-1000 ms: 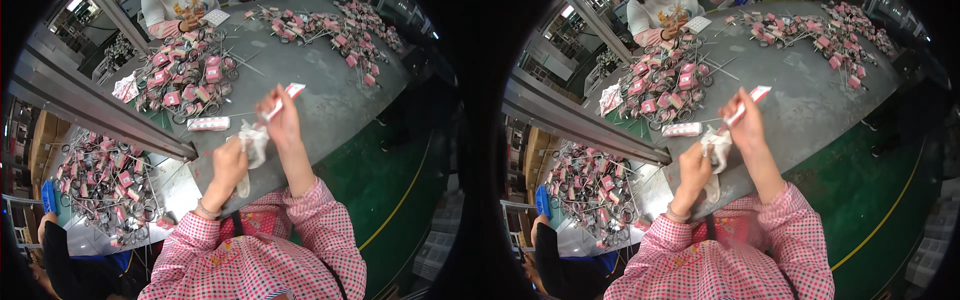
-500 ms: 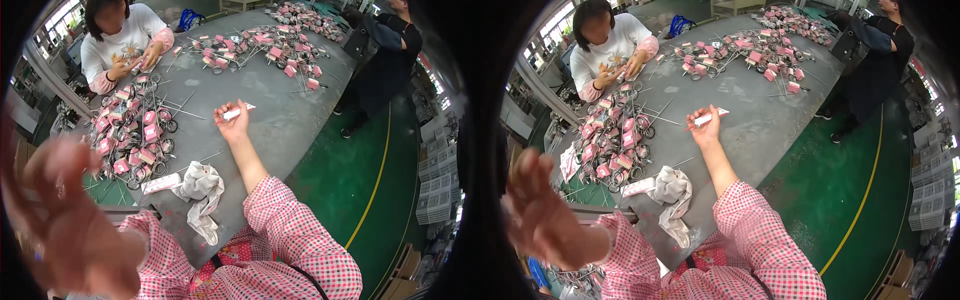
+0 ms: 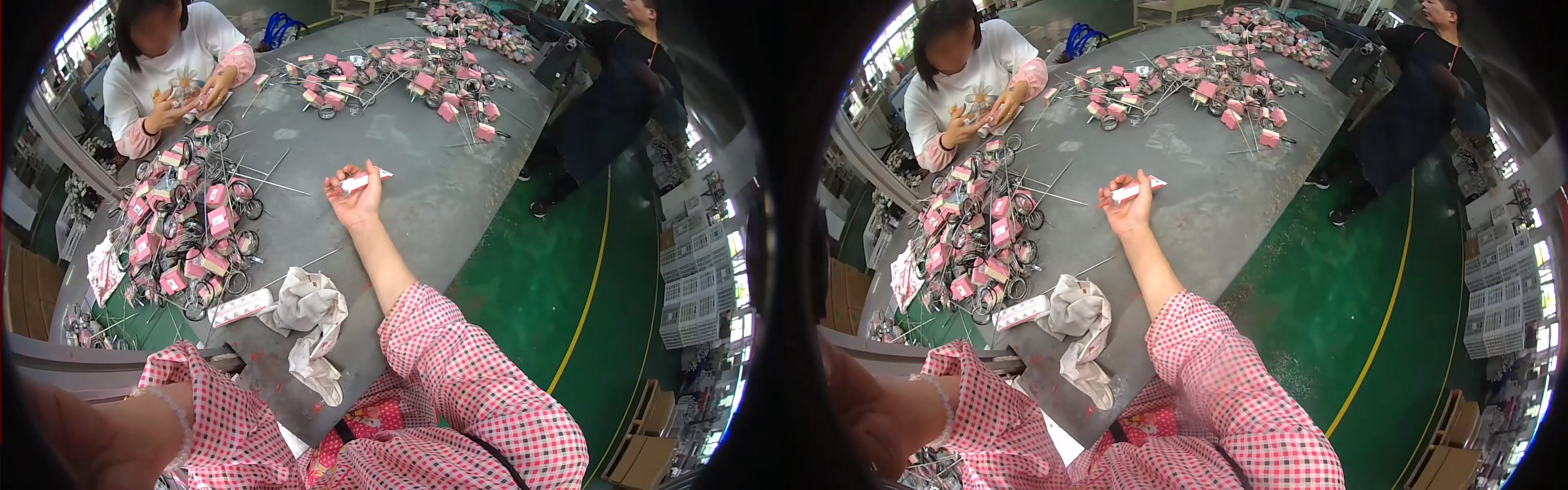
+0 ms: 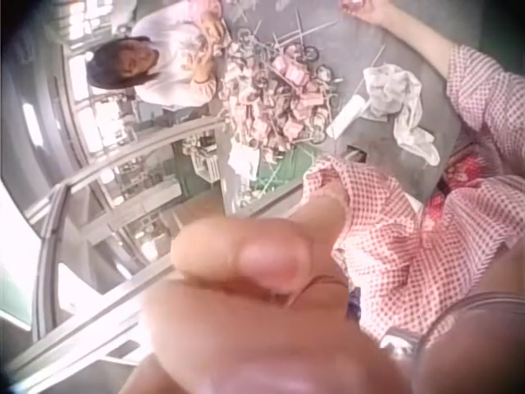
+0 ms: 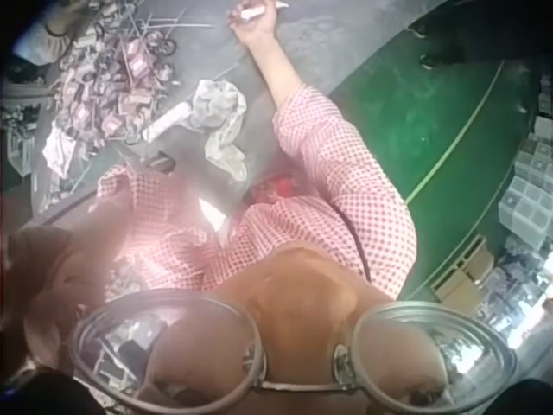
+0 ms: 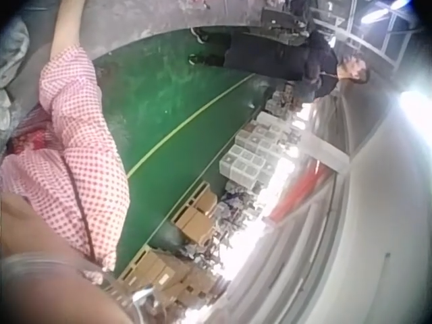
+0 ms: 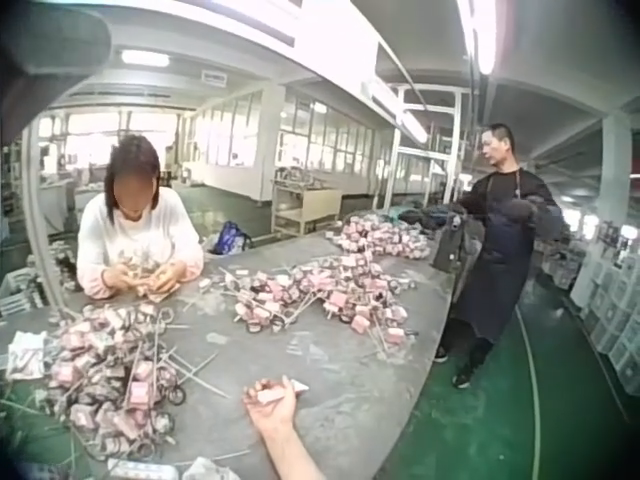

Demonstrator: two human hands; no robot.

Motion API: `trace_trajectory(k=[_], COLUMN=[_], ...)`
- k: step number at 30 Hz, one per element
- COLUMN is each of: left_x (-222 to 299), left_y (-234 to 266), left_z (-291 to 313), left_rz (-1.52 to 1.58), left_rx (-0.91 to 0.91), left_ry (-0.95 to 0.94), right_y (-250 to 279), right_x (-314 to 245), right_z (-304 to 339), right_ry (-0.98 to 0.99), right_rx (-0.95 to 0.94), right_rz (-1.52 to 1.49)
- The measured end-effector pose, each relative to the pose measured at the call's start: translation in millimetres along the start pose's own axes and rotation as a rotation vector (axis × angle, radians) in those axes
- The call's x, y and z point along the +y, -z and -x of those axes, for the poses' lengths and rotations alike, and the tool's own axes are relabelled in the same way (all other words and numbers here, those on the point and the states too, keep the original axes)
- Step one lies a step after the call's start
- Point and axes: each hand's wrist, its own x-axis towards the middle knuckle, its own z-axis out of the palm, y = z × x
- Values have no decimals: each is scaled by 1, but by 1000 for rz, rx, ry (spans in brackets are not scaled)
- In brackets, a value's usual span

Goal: Applying adhesive to small pink boxes and attaching them to wire coils at an assembly line.

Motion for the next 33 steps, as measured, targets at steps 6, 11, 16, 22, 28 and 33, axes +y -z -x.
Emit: trace_trajectory(k=[6,11,16,22,28,33], left_x=[-2,4,10,11,19,-48], left_y=[31,-58,-93,-123,-139,-176], left_z=[-5,-22,-30,-44,-68,-45], left_rz=[30,68,91,40,-88,-373], left_rx=[-10,-16,18,18,33,-126], left_ry=[-5,-121,-232,-185,-182,193], right_y=[1,4,6,3,-10,6], right_x=[-3,-1,-3,-12,9,-27], right_z=[4,2,6,9,5,3], right_ry=[-10,-1,-20,-23,-75,-23], right_rx=[-13,-45,-6,59,86,91], right_rz=[22,54,18,33,139,134])
